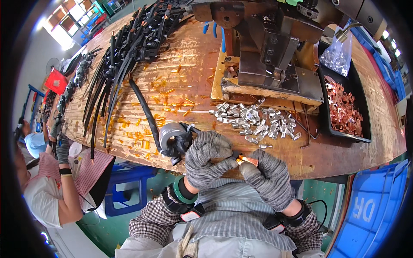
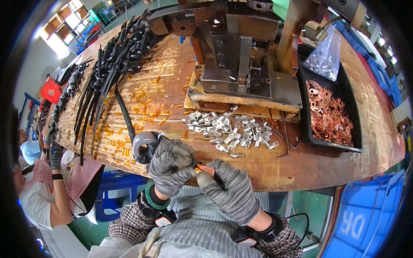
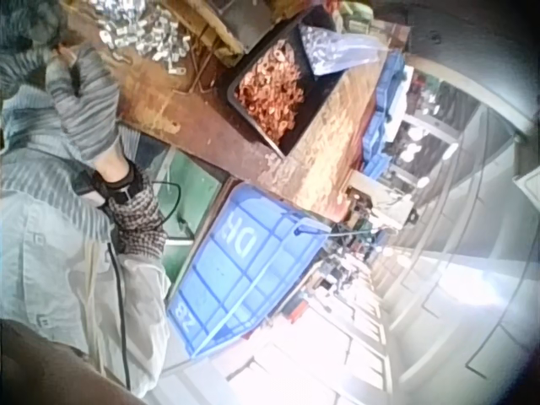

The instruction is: Assembling metal terminal connectors onto industrial cables using a crimping machine and pliers.

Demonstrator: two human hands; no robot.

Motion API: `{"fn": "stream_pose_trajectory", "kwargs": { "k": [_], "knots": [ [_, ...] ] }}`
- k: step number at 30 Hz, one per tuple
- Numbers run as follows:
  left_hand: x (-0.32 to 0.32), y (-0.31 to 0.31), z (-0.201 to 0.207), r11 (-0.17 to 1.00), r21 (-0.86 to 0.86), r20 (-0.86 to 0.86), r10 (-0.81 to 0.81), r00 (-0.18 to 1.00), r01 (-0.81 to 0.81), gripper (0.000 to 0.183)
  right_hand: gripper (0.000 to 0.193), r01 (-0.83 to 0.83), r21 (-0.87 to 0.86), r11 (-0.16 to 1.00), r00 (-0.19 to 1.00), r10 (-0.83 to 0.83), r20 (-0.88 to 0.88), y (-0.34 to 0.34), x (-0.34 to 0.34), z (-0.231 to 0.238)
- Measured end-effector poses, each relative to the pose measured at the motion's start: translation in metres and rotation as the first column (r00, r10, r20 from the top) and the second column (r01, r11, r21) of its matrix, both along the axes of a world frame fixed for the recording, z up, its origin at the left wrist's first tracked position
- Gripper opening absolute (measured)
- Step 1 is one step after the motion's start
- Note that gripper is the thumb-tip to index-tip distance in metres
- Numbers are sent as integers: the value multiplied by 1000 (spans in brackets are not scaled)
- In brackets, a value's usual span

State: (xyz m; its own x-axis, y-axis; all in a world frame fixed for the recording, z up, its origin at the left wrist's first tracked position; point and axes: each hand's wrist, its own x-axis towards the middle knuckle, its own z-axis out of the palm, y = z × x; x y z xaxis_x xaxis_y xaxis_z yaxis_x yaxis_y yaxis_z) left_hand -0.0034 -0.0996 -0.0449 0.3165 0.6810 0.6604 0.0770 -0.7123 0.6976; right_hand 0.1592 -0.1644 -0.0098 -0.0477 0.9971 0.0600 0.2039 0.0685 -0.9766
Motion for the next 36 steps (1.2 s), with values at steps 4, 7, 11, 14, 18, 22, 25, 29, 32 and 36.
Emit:
{"fn": "stream_pose_trajectory", "kwargs": {
  "k": [4, 7, 11, 14, 18, 22, 25, 29, 32, 36],
  "knots": [
    [0, -1, 0, 1000, -9, 41, -20, 999, 21, 27, 17, -7, 72, 997, 999, 4, 43, -1, -2, 0],
    [-1, 0, -2, 999, 42, 50, -17, 999, 15, 27, 17, -36, 35, 999, 996, 33, 80, -1, -1, 3],
    [-1, 0, -1, 999, 34, 44, -12, 999, 11, 27, 18, -27, 10, 1000, 1000, 27, 14, -3, -3, 5],
    [0, 2, -1, 1000, 14, 68, -9, 998, 8, 26, 19, -30, 94, 995, 999, 28, 22, 0, 5, 4],
    [3, 4, -1, 999, -31, 76, -15, 997, 18, 27, 21, 19, -172, 985, 995, -36, -96, 8, 27, 9],
    [5, 5, 4, 998, -26, 64, 53, 997, -52, 24, 15, 133, 84, 988, 983, -142, 118, 14, 39, -8],
    [9, 15, 4, 983, 70, -180, 179, 967, -169, 27, 22, -48, 382, 923, 577, -286, 765, 18, 46, -22],
    [11, 29, 20, 987, 65, -154, 152, 976, -144, 23, 28, -38, 593, 805, 502, -498, 708, 16, 50, -3],
    [0, 41, 20, 1000, 8, -369, 11, 929, -9, 21, 25, 65, 436, 898, 655, -368, 660, 12, 70, 5],
    [0, 49, 30, 999, 34, -534, 16, 846, 3, 26, 20, -155, 180, 971, 765, 3, 645, 24, 58, 62]
  ]
}}
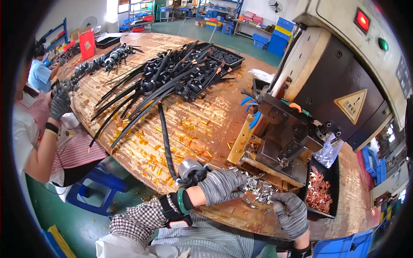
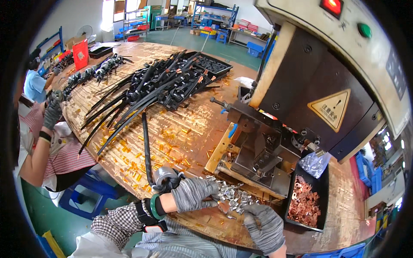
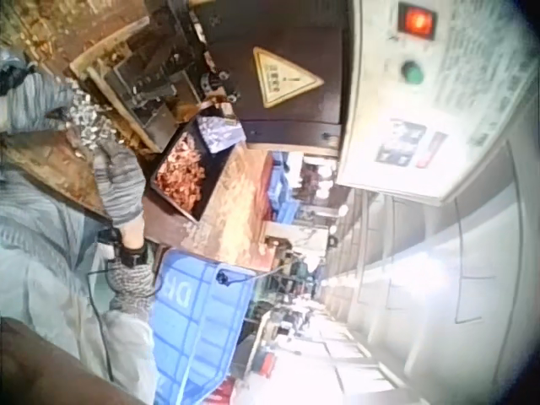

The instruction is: Assembling metal terminal connectors onto industrial cables using a crimping machine and pliers.

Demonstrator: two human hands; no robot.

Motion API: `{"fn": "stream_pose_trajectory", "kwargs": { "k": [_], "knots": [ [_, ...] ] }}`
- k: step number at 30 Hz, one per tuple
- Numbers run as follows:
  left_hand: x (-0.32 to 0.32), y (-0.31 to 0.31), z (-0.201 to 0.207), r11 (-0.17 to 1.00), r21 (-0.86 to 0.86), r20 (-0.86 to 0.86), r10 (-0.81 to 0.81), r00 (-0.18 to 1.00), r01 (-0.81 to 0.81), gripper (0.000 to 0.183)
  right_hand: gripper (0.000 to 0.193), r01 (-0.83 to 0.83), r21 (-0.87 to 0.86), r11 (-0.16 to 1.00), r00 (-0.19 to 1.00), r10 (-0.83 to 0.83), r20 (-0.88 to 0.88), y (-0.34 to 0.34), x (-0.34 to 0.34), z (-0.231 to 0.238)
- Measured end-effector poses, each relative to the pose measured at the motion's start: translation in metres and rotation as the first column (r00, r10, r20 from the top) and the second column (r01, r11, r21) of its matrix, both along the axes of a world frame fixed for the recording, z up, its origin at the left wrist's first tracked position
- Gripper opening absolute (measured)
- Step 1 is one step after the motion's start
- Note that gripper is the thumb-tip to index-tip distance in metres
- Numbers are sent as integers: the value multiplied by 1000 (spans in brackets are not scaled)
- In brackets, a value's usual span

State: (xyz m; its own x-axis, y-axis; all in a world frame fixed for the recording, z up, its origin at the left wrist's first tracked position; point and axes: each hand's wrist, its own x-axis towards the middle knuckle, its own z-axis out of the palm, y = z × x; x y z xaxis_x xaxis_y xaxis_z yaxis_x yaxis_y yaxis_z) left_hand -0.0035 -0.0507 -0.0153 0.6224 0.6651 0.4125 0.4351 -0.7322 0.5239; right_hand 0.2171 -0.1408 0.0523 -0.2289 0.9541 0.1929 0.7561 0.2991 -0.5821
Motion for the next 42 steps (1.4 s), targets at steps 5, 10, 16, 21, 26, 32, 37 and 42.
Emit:
{"fn": "stream_pose_trajectory", "kwargs": {
  "k": [5, 10, 16, 21, 26, 32, 37, 42],
  "knots": [
    [13, 16, -35, 972, 44, -104, -226, 969, 231, 21, 27, -363, 110, 925, 882, 303, 362, 50, -76, 52],
    [1, 21, 2, 955, -101, -280, -295, 914, 277, 20, 32, -138, 63, 988, 833, 82, 548, 172, -142, 25],
    [6, 20, -35, 903, 312, 119, -345, 931, 295, 16, 23, -3, 69, 998, -249, -68, 966, 269, -175, 6],
    [-5, 22, -22, 922, 49, -196, -368, 909, 384, 16, 21, 30, -154, 988, -376, 154, 914, 296, -181, -8],
    [12, 21, -43, 913, 141, -121, -368, 922, 383, 15, 19, -166, 141, 976, -244, -179, 953, 311, -174, -7],
    [10, 23, -43, 953, -56, 86, -292, 952, 298, 22, 22, 128, 97, 987, -256, -61, 965, 339, -169, 4],
    [17, 27, -49, 936, -134, 32, -324, 945, 325, 32, 22, 15, 143, 990, -331, -130, 935, 349, -181, 2],
    [29, 28, -55, 948, -138, 233, -251, 940, 287, 19, 18, 219, 314, 924, -210, -269, 940, 377, -166, 11]
  ]
}}
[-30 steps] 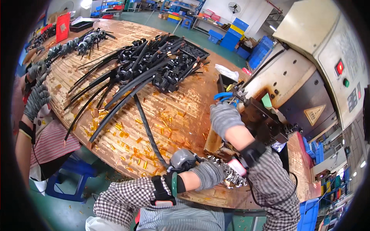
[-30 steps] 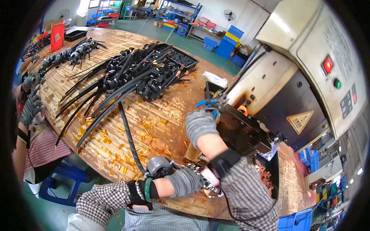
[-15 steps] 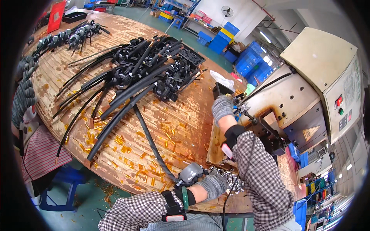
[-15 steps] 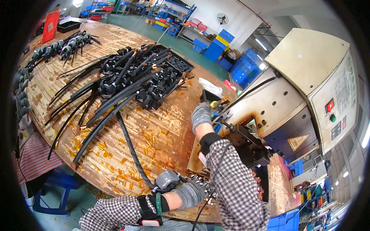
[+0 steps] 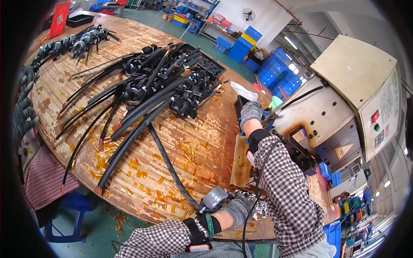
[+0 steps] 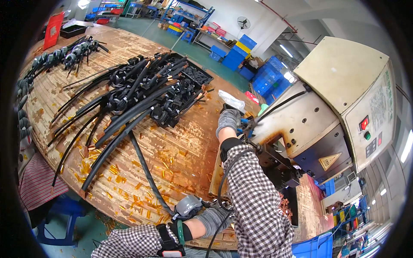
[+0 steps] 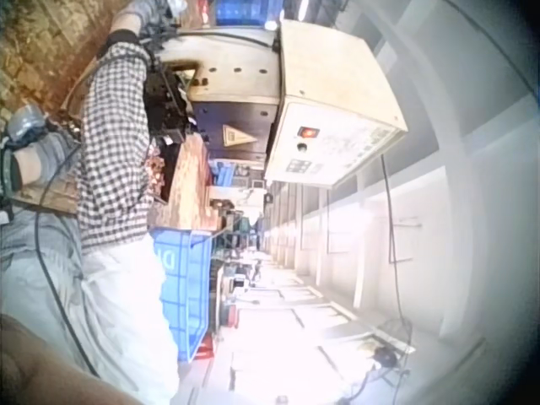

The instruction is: Assembling metal terminal connectors onto industrial cables using a crimping machine and pliers.

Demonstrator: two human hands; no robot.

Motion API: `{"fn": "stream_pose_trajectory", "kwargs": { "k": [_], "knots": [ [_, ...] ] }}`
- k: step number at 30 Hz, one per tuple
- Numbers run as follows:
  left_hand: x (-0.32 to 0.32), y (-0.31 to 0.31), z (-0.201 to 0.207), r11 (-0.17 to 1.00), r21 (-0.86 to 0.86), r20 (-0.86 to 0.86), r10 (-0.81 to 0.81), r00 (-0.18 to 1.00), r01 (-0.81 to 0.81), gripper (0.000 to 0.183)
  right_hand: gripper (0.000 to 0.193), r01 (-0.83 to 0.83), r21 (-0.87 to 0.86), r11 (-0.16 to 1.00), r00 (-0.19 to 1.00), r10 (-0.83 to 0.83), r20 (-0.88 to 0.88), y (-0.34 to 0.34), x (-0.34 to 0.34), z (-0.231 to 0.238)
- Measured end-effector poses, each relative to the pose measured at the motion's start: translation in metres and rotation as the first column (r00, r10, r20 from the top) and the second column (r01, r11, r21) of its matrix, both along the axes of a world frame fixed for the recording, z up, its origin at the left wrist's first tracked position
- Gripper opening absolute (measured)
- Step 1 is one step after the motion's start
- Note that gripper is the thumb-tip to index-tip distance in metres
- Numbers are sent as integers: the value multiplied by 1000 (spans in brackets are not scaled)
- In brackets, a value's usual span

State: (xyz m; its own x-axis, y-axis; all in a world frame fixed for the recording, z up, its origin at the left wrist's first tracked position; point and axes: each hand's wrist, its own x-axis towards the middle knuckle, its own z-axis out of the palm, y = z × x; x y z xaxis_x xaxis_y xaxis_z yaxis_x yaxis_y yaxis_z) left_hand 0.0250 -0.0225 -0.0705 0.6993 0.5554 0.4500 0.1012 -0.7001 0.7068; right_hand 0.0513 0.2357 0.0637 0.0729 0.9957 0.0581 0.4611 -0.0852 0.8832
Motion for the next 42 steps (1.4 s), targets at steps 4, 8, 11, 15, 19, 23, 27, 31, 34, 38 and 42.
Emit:
{"fn": "stream_pose_trajectory", "kwargs": {
  "k": [4, 8, 11, 15, 19, 23, 27, 31, 34, 38, 42],
  "knots": [
    [-14, -5, 1, 998, 68, -60, 1, 998, 4, 21, 16, -383, 104, 918, 923, 384, 12, -40, -55, 29],
    [-26, -11, 39, 989, 83, -7, -121, 993, 121, 20, 10, -763, 35, 646, 646, 763, 6, -86, -91, 62],
    [-41, -6, 25, 982, 159, -71, -94, 993, 104, 14, 15, -828, 298, 475, 386, 868, -312, -151, -117, 58],
    [-32, -15, 9, 958, 234, 202, 121, 972, -167, 29, 18, -784, 490, 382, 159, 886, -435, -244, -60, 73],
    [-76, -52, 46, 843, -465, 475, -20, 880, 270, 36, 21, -655, 701, 282, -129, 872, -472, -330, 31, 70],
    [-84, -84, 43, 522, -627, 493, -308, 813, 578, 31, 24, -535, 667, 519, -76, 756, -650, -391, 80, 42],
    [-99, -85, 15, 729, -226, -86, -675, 732, 646, 31, 13, 138, 639, 756, -330, 644, -691, -430, 91, 31],
    [-113, -97, 56, 891, -332, -85, -354, 932, 308, 45, 5, -113, 834, 540, -320, 775, -545, -437, 127, 22],
    [-67, -130, 76, 404, -695, 601, -128, 789, 595, 45, 8, -170, 695, 698, -177, 673, -719, -450, 120, 13],
    [-22, -160, 48, 814, -579, 268, 144, 953, 39, 28, 77, -488, 510, 708, -397, 340, -853, -457, 143, -14],
    [-7, -154, 46, 902, -315, -226, 232, 946, -296, 25, 93, -178, 392, 903, -897, 15, -441, -476, 156, -53]
  ]
}}
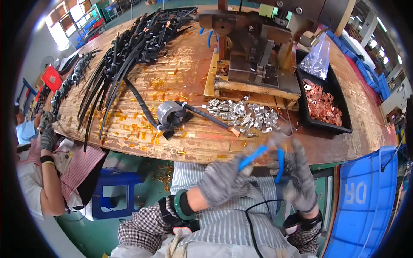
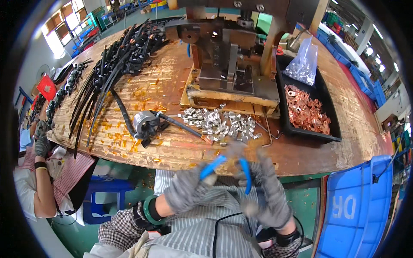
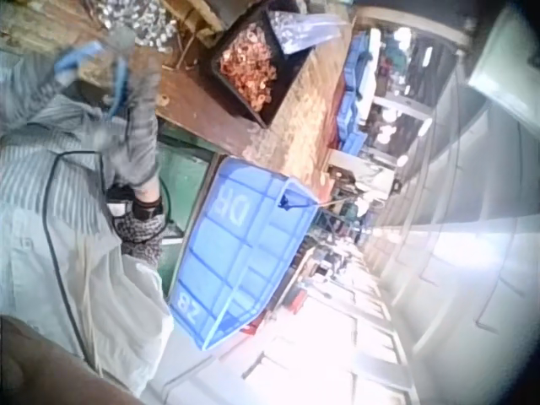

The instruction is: Assembling metal terminal connectors onto industrial cables using a crimping machine and pliers.

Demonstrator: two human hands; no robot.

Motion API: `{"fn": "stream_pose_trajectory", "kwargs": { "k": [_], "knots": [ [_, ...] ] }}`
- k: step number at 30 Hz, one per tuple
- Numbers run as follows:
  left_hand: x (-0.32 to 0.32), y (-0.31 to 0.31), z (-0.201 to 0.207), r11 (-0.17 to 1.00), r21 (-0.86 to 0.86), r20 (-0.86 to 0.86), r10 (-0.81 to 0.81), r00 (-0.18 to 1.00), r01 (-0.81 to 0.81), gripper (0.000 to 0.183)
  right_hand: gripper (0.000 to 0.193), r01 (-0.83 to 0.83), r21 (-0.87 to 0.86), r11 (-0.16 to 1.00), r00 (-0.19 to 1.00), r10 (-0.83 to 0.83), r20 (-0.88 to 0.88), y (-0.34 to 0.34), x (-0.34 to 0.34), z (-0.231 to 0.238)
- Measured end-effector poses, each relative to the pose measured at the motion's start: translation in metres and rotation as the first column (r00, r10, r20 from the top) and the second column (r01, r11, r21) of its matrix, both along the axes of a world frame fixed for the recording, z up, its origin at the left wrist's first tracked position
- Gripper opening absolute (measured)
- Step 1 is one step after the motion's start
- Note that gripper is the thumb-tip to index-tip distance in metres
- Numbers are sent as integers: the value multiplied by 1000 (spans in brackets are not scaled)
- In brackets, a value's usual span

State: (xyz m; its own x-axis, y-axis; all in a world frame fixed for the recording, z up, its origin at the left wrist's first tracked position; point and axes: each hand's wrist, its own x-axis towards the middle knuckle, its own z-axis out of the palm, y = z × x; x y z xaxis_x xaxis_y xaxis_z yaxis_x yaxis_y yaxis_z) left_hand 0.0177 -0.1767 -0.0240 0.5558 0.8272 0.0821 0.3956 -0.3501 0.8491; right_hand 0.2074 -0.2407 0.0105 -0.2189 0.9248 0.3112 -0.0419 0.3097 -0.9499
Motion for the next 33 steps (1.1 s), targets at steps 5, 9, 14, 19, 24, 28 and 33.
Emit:
{"fn": "stream_pose_trajectory", "kwargs": {
  "k": [5, 9, 14, 19, 24, 28, 33],
  "knots": [
    [42, -5, 2, 884, 212, -309, -344, 887, 417, 27, 79, 552, -191, 811, 807, -578, -120, 10, -20, -43],
    [32, 39, 26, 637, 380, -343, -576, 742, 671, 38, 53, 618, -251, 745, 726, -664, -181, 18, -1, -33],
    [-5, 133, 45, 708, 255, -882, -108, 458, 658, 42, 44, 718, -24, 696, 646, -678, -352, 31, 56, -25],
    [-3, 156, 34, 678, 137, -854, -288, 433, 723, 26, 48, 784, 21, 620, 620, -784, -30, 37, 46, -72],
    [-22, 139, 45, 642, 471, -797, 15, 604, 605, 20, 36, 733, -74, 676, 674, -737, -53, 36, 39, -69],
    [-49, 128, 51, 401, 802, -544, 182, 819, 444, 27, 23, 469, -190, 862, 876, -481, -19, 54, 15, -13],
    [-56, 113, 49, 580, 804, -373, 317, 872, 133, 31, 30, 384, -2, 923, 922, -384, 51, 87, -16, 16]
  ]
}}
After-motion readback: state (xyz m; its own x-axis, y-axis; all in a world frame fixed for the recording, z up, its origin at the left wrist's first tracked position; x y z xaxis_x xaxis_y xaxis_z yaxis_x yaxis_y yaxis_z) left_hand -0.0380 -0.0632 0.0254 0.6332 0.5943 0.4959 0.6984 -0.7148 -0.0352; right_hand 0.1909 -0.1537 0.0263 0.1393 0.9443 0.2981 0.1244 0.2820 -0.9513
